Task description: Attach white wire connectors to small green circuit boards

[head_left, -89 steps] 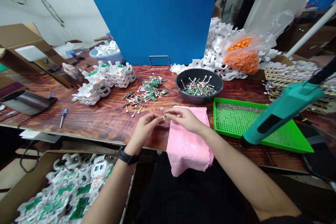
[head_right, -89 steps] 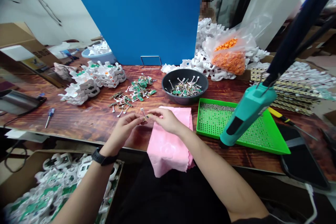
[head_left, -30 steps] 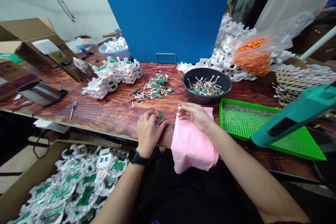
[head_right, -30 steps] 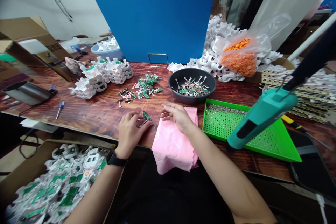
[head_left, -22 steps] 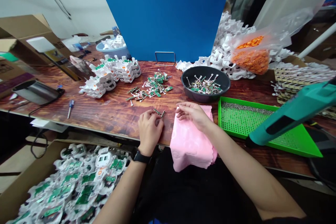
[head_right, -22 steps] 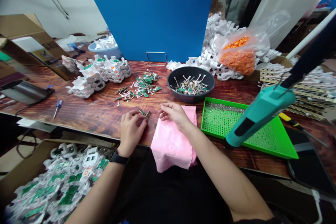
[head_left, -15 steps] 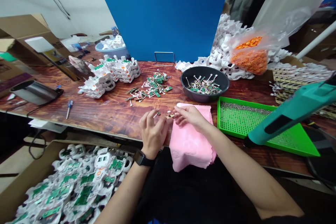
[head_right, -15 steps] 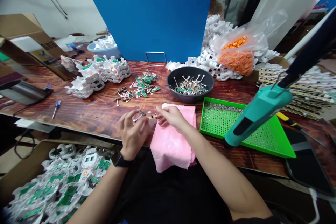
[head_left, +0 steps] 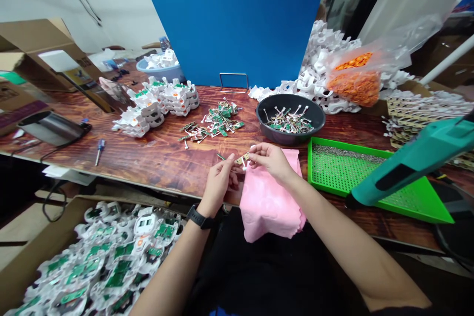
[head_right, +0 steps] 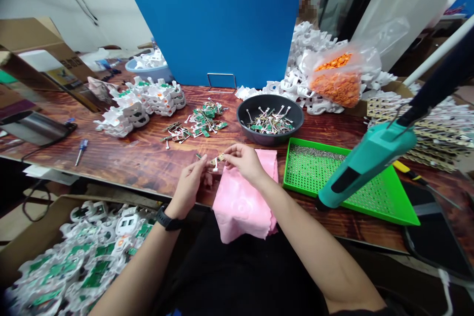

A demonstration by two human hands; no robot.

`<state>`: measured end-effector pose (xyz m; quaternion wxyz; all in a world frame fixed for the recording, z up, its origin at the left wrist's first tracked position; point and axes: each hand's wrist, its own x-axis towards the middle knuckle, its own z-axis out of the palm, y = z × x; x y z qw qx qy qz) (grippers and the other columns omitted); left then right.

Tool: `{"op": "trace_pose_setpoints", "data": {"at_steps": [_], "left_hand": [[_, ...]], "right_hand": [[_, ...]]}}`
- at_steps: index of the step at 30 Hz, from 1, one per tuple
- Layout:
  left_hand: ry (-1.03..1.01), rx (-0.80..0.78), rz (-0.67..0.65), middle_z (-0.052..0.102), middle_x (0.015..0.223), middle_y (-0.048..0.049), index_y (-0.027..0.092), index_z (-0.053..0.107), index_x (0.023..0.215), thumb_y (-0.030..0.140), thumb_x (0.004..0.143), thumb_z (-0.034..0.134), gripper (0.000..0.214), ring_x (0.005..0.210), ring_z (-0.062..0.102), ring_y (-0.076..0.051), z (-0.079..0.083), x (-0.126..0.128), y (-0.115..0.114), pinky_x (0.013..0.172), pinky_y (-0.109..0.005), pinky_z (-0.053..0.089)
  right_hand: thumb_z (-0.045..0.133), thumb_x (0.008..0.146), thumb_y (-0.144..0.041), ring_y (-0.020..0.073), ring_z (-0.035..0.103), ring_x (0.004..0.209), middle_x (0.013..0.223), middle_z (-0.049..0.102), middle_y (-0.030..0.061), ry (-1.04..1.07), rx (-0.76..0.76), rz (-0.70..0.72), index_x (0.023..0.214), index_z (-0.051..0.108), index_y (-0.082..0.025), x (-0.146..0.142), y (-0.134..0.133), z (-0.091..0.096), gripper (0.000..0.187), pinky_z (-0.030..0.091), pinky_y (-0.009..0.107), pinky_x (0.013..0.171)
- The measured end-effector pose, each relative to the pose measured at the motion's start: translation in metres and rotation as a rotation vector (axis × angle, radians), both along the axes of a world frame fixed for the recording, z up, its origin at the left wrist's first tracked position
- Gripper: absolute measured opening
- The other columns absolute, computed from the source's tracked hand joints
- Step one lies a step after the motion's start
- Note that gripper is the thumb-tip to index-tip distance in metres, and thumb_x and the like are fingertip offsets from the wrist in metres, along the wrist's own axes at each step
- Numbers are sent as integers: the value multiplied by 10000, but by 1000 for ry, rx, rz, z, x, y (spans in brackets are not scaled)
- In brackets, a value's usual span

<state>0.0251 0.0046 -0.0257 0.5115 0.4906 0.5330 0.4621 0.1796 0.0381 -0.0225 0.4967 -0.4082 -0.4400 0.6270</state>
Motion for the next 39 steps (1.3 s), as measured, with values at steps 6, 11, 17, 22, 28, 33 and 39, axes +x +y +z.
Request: {"op": "trace_pose_setpoints", "data": {"at_steps": [6,11,17,22,28,33,39], "left_hand": [[-9,42,-43,472,404,45,157,544,604,446,791,536,344,351,396,-62,-1,3,-1,393,-190,305],[-26,56,-111,490,441,32,145,583,629,441,786,550,337,385,416,-63,-5,-2,-3,415,-189,317],[-30,42,-144,527,487,15,135,601,624,424,757,589,318,418,436,-65,-4,-3,-3,448,-195,339],[-48,49,-137,525,493,24,134,591,628,403,771,582,304,421,438,-61,-4,-2,-4,448,-190,332],[-65,39,-131,530,489,24,135,578,625,398,779,575,304,415,447,-57,-5,-2,-3,443,-183,333],[24,40,-23,563,531,-1,142,593,723,492,817,463,386,417,485,-89,-10,-1,-4,424,-206,340],[822,396,313,606,835,-66,184,604,885,424,777,549,269,809,548,-219,-14,-27,-2,740,-353,419]], "right_hand": [[726,615,-355,103,592,504,628,646,-1,-35,-30,27,804,575,-149,1,-1,1,317,491,240,513],[723,626,-367,97,587,514,630,643,15,-70,-31,124,727,623,-127,1,0,-3,279,473,224,510],[744,608,-312,102,603,548,622,643,5,-36,-6,158,738,638,-123,3,2,-7,252,493,252,592],[754,595,-294,103,612,578,636,643,-5,-4,6,165,752,640,-131,4,1,-6,254,493,255,617],[752,608,-264,95,605,530,605,654,4,-5,-13,161,751,646,-122,1,-1,-6,227,498,234,571],[733,645,-224,84,622,556,689,688,16,194,-35,17,764,662,-137,8,5,2,164,514,182,548],[627,755,-183,120,644,930,985,691,19,522,-68,-254,871,643,-184,25,12,15,117,542,178,753]]}}
